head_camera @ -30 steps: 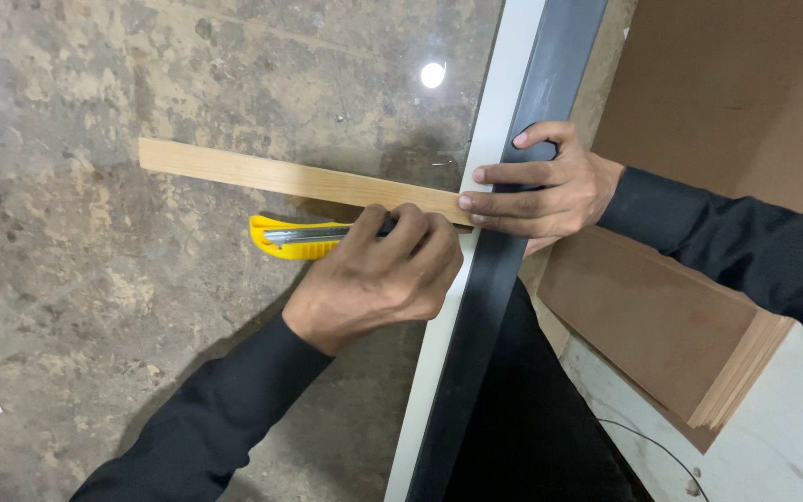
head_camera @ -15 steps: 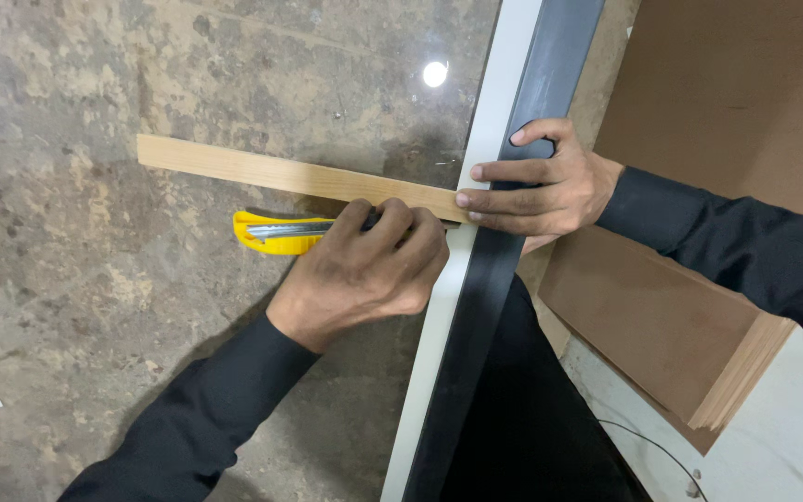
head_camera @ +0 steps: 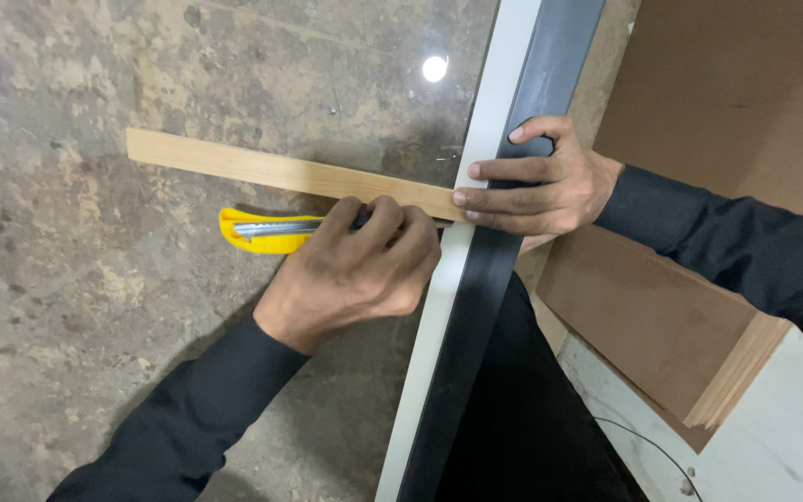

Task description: The person cuts thin wooden strips with a utility knife and presses white strips into the inner edges of a glass window frame, aligning them along the frame border. They reposition the frame, press the strips into place, and briefly handle a tape dispenser on the workbench.

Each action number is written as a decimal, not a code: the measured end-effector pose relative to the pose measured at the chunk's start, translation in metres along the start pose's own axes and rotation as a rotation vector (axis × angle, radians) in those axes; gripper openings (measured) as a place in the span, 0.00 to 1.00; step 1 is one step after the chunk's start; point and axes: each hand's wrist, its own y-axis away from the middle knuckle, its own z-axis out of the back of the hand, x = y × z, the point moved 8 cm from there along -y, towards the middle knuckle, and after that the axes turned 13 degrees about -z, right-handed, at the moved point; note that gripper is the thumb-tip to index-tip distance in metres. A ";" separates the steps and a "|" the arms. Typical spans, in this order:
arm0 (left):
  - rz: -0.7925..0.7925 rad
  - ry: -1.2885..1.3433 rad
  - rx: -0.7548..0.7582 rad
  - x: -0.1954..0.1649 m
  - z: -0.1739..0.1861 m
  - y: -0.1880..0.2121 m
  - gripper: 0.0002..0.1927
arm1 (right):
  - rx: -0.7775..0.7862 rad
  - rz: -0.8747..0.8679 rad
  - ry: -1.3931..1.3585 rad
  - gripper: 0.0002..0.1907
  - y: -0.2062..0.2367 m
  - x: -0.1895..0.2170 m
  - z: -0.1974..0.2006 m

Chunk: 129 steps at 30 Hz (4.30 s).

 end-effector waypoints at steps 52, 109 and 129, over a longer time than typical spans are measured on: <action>0.033 0.079 -0.084 -0.018 -0.010 0.003 0.09 | -0.028 -0.026 -0.046 0.27 0.008 -0.003 -0.003; 0.043 -0.014 -0.006 0.000 -0.006 0.006 0.11 | 0.036 -0.023 0.011 0.25 0.004 0.000 -0.003; 0.093 0.114 -0.116 -0.011 -0.008 0.009 0.03 | 0.035 -0.025 -0.013 0.27 0.012 -0.003 -0.005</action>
